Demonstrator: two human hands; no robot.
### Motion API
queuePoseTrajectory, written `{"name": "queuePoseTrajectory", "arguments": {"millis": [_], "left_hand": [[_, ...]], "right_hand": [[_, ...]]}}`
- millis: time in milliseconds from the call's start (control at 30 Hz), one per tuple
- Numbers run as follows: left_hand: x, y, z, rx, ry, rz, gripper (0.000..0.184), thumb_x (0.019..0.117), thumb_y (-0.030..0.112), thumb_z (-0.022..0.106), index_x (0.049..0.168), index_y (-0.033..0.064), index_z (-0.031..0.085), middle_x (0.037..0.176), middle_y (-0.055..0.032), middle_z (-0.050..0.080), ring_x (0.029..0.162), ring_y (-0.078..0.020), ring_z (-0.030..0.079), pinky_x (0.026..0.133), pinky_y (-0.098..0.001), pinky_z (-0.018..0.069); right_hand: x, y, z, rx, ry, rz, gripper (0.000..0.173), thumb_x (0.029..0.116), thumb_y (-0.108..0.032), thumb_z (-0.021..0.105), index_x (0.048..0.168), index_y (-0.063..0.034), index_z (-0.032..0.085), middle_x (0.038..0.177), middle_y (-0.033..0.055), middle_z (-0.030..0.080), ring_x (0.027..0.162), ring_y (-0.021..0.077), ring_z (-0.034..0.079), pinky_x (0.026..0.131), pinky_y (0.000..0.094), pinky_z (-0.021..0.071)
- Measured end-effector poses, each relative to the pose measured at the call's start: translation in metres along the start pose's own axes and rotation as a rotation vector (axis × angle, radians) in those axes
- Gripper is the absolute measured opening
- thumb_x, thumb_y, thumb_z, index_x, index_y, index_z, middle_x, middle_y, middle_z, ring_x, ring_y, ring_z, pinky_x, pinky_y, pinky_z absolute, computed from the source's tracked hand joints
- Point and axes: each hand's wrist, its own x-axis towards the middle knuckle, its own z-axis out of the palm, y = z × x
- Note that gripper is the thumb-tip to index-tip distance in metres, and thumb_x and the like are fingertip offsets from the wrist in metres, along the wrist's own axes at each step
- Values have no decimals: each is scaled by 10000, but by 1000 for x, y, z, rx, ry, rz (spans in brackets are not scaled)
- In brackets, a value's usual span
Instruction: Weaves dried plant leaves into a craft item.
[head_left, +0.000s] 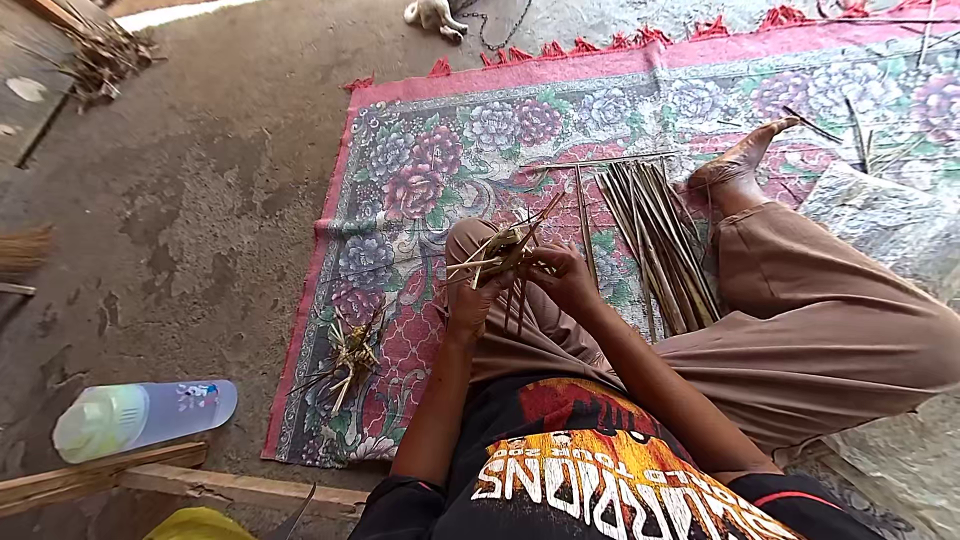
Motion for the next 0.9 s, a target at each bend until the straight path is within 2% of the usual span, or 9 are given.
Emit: {"name": "queuePoseTrajectory", "arguments": {"millis": [67,133,267,333,433,500,667,767,900], "left_hand": [[2,3,-3,18,-26,-75,194,962,57,675,1155,77,681,972,-13,705,797,-69,643,700,-226,540],[2,7,-4,41,-57,-99,153,979,52,647,1125,62,690,904,-8,701,724,-55,630,638,-203,527],[1,7,-3,135,-68,11,206,939,53,707,1145,67,702,971,-5,725,795,-49,647,699,-213,541],[1,5,-4,156,-73,46,275,912,62,746,1182,67,696,1027,-17,734,864,-68,670,777,-242,562],[1,4,-6,118,-63,-5,249,933,26,705,1180,43,682,981,-29,724,791,-68,655,696,-223,552],[0,8,-8,27,-74,-113,171,987,41,631,1153,46,673,877,-26,702,701,-71,639,631,-217,541],[1,14,-5,-303,-156,-395,268,1071,182,472,897,77,647,732,-26,651,570,-82,608,540,-214,534],[-1,9,6,-302,-41,-340,109,1048,101,539,1065,68,641,798,-48,674,603,-85,626,536,-214,533],[0,-4,14,-145,89,-166,108,996,86,640,1088,45,679,813,-35,684,587,-55,588,523,-195,503]], "right_hand": [[1,1,1,-68,11,-39,133,925,-178,728,964,-62,782,996,81,746,1075,298,664,1074,755,251],[0,0,3,-54,7,-49,137,926,-166,715,962,-50,779,985,84,746,1075,297,662,1071,734,269],[0,1,4,265,-63,21,162,956,-127,651,1006,-11,753,957,46,732,948,88,661,929,343,522],[-1,1,5,379,-74,52,116,949,-91,672,971,2,737,921,35,723,879,40,661,853,263,554],[-3,-2,5,255,-44,22,89,944,-90,686,953,-14,731,911,50,703,879,112,650,854,352,540],[-2,-1,5,82,-10,-39,113,936,-104,702,982,-14,753,981,95,727,1001,241,647,970,566,422],[-1,3,9,-170,84,-201,82,894,-117,751,944,-55,768,985,83,737,1071,305,677,1058,803,248],[-3,2,8,-143,75,-153,110,924,-132,732,956,-30,760,986,113,732,1050,329,674,1036,764,302],[-4,7,9,106,-23,-3,201,998,-160,642,1043,-5,762,998,116,732,981,246,650,943,523,453]]}}
